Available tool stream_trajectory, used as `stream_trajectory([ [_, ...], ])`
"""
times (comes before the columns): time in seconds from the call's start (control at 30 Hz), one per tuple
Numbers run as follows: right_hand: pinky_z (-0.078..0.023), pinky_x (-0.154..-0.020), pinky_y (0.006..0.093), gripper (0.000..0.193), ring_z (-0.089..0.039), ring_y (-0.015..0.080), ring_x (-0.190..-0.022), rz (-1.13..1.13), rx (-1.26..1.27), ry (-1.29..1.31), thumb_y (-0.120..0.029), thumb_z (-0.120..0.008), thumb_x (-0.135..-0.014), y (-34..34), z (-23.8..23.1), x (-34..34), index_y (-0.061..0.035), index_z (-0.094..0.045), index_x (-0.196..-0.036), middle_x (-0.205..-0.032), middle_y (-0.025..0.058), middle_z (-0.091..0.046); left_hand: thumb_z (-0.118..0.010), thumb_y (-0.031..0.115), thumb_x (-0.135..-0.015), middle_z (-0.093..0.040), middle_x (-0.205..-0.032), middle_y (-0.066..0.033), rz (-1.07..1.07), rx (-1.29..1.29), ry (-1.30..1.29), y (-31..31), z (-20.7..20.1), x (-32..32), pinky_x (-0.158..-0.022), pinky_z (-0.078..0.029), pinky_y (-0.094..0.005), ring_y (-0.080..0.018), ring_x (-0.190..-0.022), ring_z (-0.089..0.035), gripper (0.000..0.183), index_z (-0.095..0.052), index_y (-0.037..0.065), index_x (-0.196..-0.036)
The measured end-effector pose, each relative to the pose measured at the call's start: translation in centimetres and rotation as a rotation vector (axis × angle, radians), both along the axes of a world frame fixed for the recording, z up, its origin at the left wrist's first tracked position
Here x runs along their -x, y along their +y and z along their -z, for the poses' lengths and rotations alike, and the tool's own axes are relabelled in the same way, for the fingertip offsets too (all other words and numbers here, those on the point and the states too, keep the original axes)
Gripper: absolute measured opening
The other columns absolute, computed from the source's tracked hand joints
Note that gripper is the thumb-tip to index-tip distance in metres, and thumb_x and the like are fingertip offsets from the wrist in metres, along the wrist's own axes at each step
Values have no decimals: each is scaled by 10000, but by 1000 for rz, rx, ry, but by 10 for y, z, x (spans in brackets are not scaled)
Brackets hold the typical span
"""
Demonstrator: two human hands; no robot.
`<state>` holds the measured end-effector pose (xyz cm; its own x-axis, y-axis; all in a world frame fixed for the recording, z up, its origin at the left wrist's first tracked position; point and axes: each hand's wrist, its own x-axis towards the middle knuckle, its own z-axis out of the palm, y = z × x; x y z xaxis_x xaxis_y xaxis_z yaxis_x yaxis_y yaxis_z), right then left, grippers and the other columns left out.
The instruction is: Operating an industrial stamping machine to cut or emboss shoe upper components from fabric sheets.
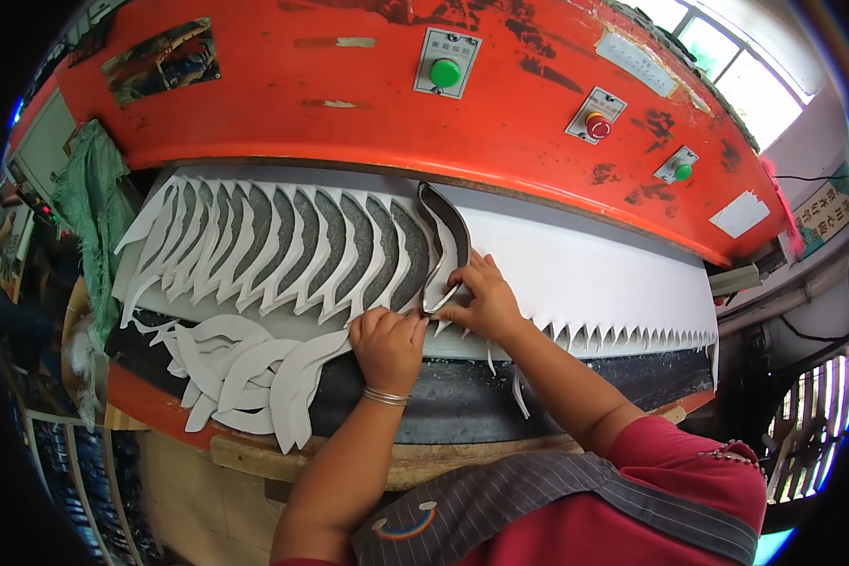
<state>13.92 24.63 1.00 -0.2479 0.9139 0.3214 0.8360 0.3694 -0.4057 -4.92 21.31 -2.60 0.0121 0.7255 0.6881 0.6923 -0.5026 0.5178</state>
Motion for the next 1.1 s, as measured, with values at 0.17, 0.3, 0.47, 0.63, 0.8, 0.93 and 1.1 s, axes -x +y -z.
stream_trajectory([
  [0.17, -280, -1084, 586, 581, -427, 434, -1272, -43, -26, -5, -484, -821, -604, 7, -2, -3, -103, -594, -980, -1110, 188, -584, -770, 165, -702, -601, -738, 6, 6, 5, 14, 2, -10, -2, -843, -372, -394, -208, -853, -557, 155, -714, 89, -824],
  [0.3, -283, -1081, 586, 579, -430, 433, -1274, -46, -24, -32, -484, -816, -610, 13, -13, -2, -100, -596, -983, -1124, 201, -582, -766, 151, -712, -605, -745, -5, -6, 23, 17, 6, -20, -5, -841, -371, -395, -217, -855, -562, 137, -708, 81, -815],
  [0.47, -304, -1076, 571, 562, -438, 438, -1273, -45, -3, -49, -480, -810, -614, 16, -22, -5, -105, -590, -970, -1169, 230, -577, -760, 144, -727, -614, -753, -20, -16, 43, 61, 5, -30, -9, -838, -373, -399, -230, -853, -571, 115, -701, 72, -794],
  [0.63, -300, -1078, 567, 583, -429, 439, -1281, -53, -50, -45, -530, -775, -639, 35, -27, -10, -103, -591, -990, -1205, 278, -550, -760, 148, -737, -622, -753, -35, -29, 5, 72, 23, -35, -14, -842, -381, -402, -238, -860, -575, 118, -698, 66, -794],
  [0.8, -279, -1094, 539, 703, -384, 447, -1313, -79, 74, 125, -560, -722, -717, 49, -53, -25, -118, -559, -1240, -1317, 301, -481, -742, 172, -768, -665, -844, -71, -31, 128, 158, 53, -49, -12, -855, -410, -399, -267, -902, -587, 148, -707, 53, -849],
  [0.93, -268, -1117, 478, 645, -362, 361, -1362, 119, -560, 362, -361, -773, -768, 48, -106, -109, -47, -538, -1280, -1398, 176, -471, -712, 182, -824, -669, -898, -126, 4, 112, -60, 83, -102, -3, -818, -467, -399, -310, -876, -599, 204, -683, 20, -945],
  [1.1, -158, -1140, 502, 553, -201, 393, -1415, 739, -1104, 527, -385, -430, -990, 72, -204, -254, -6, -379, -1388, -1492, 240, -273, -616, 98, -893, -621, -781, -108, 135, -245, -98, 133, -212, -38, -697, -436, -393, -275, -740, -565, 116, -650, 15, -819],
])
